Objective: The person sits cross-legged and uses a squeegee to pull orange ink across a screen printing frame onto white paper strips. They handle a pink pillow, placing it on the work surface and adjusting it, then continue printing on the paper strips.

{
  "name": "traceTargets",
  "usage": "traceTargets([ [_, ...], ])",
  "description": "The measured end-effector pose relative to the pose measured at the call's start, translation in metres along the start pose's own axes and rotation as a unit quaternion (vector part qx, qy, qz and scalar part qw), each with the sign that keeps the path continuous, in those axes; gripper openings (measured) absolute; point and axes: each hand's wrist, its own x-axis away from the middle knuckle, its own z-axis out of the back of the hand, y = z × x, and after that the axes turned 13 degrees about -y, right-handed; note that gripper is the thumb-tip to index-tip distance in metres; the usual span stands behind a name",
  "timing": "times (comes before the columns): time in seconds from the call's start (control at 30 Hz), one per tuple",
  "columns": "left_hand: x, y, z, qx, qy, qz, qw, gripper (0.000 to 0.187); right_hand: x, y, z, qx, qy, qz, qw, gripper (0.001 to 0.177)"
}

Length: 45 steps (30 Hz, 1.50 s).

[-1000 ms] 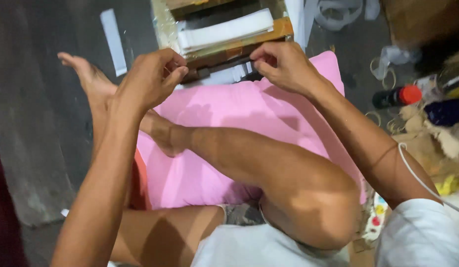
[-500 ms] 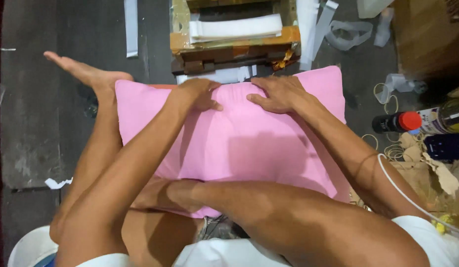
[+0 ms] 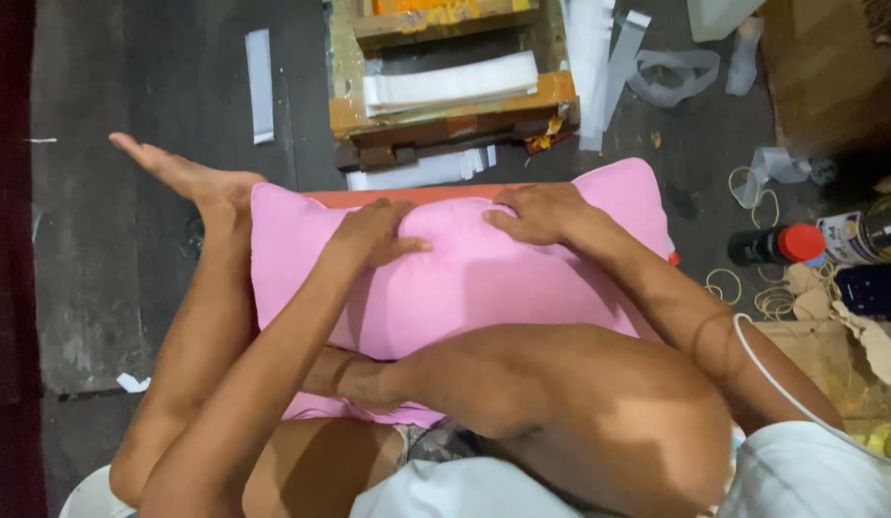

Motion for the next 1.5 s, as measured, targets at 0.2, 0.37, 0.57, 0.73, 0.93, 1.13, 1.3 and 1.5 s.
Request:
traceTargets([
  [0.2, -0.017, -0.006, 0.000, -0.077, -0.052, 0.064, 0.994, 0.078, 0.008, 0.000, 0.017, 0.025, -0.021, -0.015, 0.999, 0.066],
  [0.37, -0.038, 0.004, -0.005, -0.096, -0.094, 0.120, 0.984, 0.072, -0.007, 0.026, -0.001, -0.041, 0.071, 0.012, 0.997, 0.055],
  [0.57, -0.029, 0.011, -0.001, -0.093, -0.091, 0.124, 0.984, 0.066, -0.043, 0.044, -0.057, -0.028, 0.355, 0.084, 0.931, 0.031],
  [0.73, -0.035, 0.013, -0.017, -0.090, -0.070, 0.120, 0.986, 0.065, -0.069, 0.064, -0.077, -0.018, 0.424, 0.093, 0.901, 0.020],
  [0.93, -0.029, 0.015, -0.012, -0.106, -0.053, 0.067, 0.991, 0.064, -0.087, 0.058, -0.093, 0.046, 0.457, 0.043, 0.887, 0.024],
  [1.13, -0.017, 0.012, -0.009, -0.107, -0.008, 0.020, 0.994, 0.073, -0.133, 0.052, -0.099, 0.136, 0.524, -0.010, 0.841, 0.032],
  [1.3, -0.040, -0.010, -0.037, -0.133, 0.244, -0.057, 0.959, 0.065, -0.173, 0.064, -0.096, 0.180, 0.508, -0.073, 0.839, 0.031],
  [1.5, -0.037, -0.002, -0.015, -0.084, 0.073, 0.002, 0.994, 0.071, -0.165, 0.065, -0.095, 0.196, 0.515, -0.074, 0.831, 0.039],
])
